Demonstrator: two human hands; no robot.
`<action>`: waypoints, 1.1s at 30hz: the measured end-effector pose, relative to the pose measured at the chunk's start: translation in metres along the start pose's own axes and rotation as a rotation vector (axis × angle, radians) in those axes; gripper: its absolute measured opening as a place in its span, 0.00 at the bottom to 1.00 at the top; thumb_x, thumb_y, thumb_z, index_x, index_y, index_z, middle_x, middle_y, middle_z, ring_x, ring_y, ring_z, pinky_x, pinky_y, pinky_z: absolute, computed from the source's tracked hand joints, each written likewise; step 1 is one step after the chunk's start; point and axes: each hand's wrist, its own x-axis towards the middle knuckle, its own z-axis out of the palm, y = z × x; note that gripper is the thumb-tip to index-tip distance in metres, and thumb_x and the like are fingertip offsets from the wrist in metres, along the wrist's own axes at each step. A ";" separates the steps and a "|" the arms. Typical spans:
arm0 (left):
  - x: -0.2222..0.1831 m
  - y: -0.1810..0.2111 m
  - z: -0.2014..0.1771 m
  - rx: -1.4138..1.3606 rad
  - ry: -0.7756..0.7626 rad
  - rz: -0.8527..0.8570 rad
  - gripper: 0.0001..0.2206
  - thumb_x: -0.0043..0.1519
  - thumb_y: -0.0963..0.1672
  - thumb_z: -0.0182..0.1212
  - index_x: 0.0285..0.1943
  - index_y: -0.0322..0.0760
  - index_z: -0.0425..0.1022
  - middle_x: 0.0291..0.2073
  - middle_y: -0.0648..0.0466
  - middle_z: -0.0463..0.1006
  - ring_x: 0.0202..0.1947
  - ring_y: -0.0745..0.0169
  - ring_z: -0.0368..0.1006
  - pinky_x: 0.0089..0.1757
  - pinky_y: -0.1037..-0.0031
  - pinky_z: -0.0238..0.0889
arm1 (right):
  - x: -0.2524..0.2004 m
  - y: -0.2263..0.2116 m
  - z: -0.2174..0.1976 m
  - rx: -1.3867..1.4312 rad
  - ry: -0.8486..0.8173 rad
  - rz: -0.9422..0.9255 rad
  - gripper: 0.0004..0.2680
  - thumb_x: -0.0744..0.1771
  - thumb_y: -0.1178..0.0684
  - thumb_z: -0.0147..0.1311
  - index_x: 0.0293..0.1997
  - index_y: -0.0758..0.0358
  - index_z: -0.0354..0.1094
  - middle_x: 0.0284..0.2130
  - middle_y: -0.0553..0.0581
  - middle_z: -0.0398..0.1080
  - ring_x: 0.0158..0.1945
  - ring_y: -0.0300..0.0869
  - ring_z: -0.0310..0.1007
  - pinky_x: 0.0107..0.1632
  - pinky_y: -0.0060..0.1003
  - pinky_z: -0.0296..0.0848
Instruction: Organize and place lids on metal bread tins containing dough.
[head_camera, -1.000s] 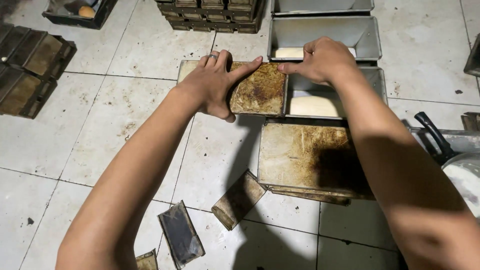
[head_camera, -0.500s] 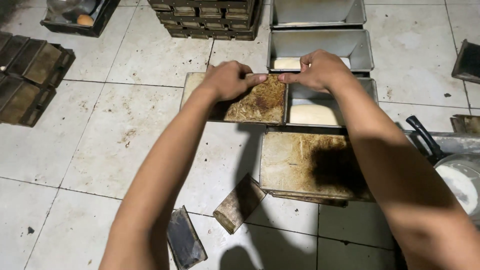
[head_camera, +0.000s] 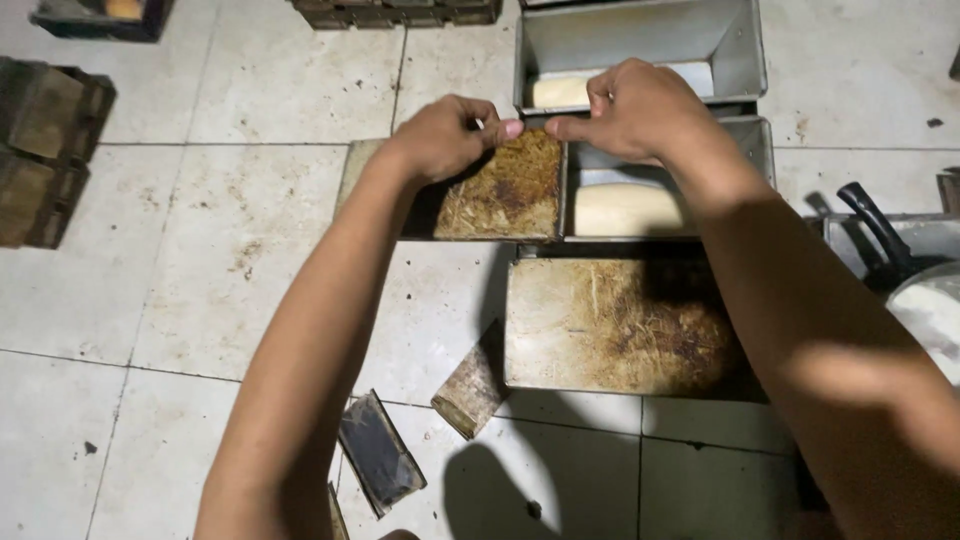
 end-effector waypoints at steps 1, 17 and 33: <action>0.003 -0.006 0.005 -0.044 -0.004 0.049 0.22 0.62 0.61 0.57 0.38 0.45 0.79 0.27 0.58 0.78 0.29 0.64 0.73 0.42 0.67 0.67 | -0.002 0.000 0.002 0.014 -0.008 -0.011 0.22 0.67 0.31 0.67 0.27 0.60 0.66 0.21 0.55 0.65 0.26 0.46 0.70 0.42 0.49 0.72; -0.077 -0.054 -0.005 0.054 0.796 0.251 0.38 0.63 0.66 0.35 0.71 0.41 0.60 0.70 0.43 0.56 0.70 0.34 0.57 0.63 0.29 0.34 | -0.106 0.069 -0.023 0.101 0.696 -0.324 0.19 0.74 0.43 0.59 0.60 0.72 0.62 0.55 0.73 0.61 0.59 0.65 0.61 0.56 0.67 0.64; -0.061 0.083 0.083 -0.617 0.318 -0.116 0.58 0.48 0.69 0.26 0.78 0.23 0.40 0.76 0.32 0.47 0.74 0.33 0.46 0.67 0.48 0.43 | -0.146 0.042 -0.034 0.896 0.114 0.355 0.50 0.49 0.19 0.12 0.80 0.51 0.33 0.78 0.58 0.33 0.78 0.60 0.29 0.69 0.76 0.34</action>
